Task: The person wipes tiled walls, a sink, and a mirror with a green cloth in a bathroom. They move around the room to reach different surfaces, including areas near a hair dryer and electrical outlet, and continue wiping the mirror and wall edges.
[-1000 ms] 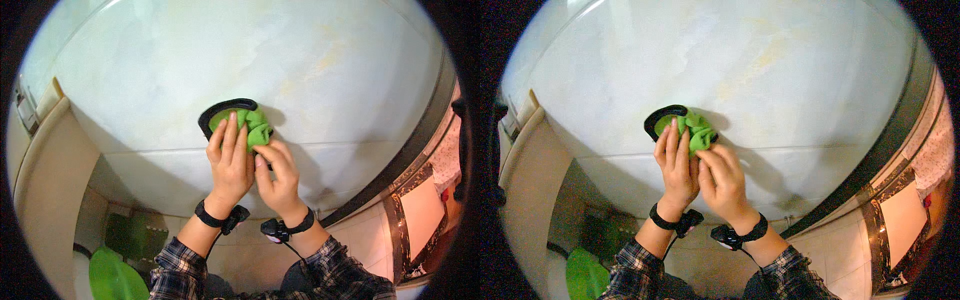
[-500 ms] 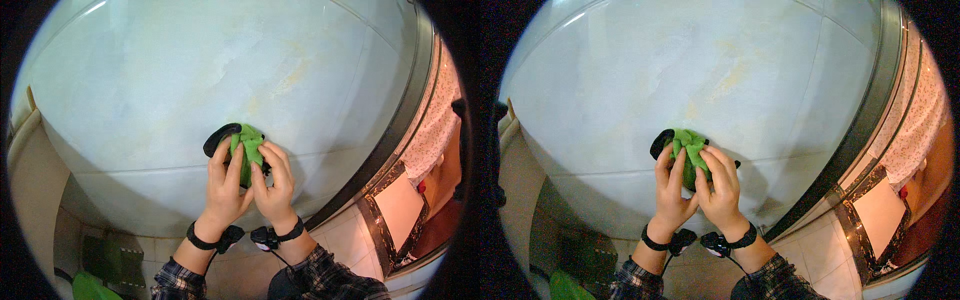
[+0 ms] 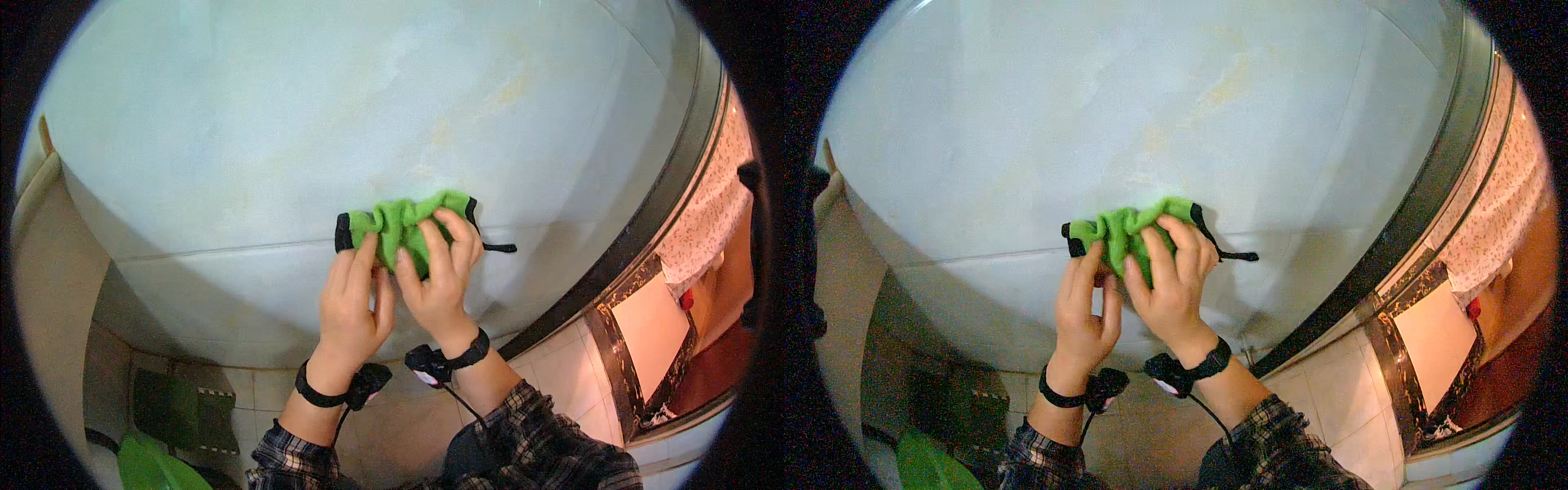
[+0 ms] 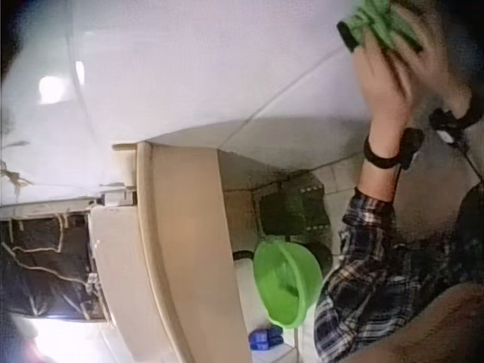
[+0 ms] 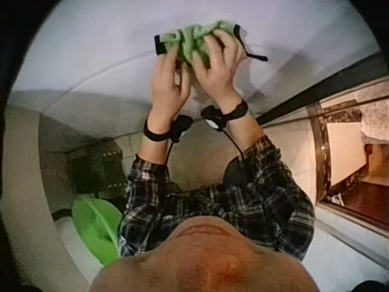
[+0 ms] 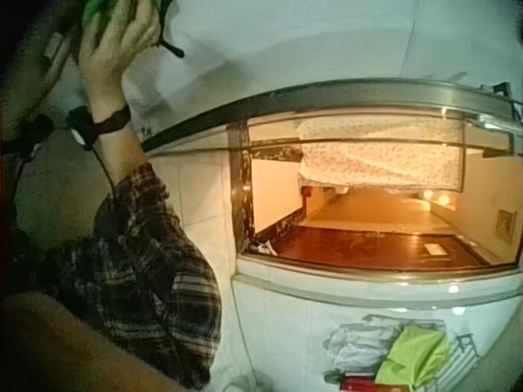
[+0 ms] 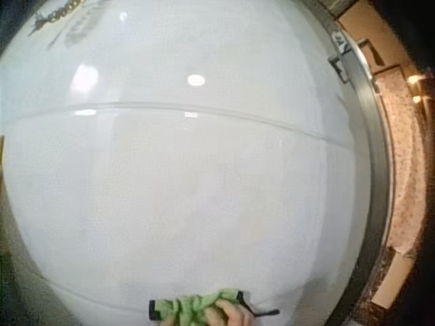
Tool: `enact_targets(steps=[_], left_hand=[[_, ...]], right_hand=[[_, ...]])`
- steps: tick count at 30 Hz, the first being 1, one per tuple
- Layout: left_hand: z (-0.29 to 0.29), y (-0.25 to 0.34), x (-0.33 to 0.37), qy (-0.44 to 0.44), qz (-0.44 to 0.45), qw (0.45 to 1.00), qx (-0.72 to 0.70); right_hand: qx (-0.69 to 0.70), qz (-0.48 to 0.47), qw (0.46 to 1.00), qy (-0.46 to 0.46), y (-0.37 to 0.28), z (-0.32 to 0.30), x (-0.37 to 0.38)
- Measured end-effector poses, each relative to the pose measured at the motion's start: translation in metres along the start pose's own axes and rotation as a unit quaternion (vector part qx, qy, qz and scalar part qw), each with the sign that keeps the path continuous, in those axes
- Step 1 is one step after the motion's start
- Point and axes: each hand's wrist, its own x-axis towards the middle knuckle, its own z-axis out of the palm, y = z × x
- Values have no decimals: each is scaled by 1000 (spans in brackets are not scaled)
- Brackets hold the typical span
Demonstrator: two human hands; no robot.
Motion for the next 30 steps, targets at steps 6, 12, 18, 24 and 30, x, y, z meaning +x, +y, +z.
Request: enact_targets(steps=[6,12,18,24,30], left_hand=[[-11,2,-8,22,-9,995,100],[-8,6,-17,14,37,995,89],[-3,11,-16,-40,37,998,29],[4,18,-10,-43,17,999,-16],[14,19,-7,-45,65,997,3]], right_hand=[[-59,1,998,-5,-3,1,-5],[-65,-46,997,15,-16,17,-15],[-106,-124,985,51,19,2,0],[-136,-2,984,113,69,-36,17],[-57,-105,993,26,36,1,-25]])
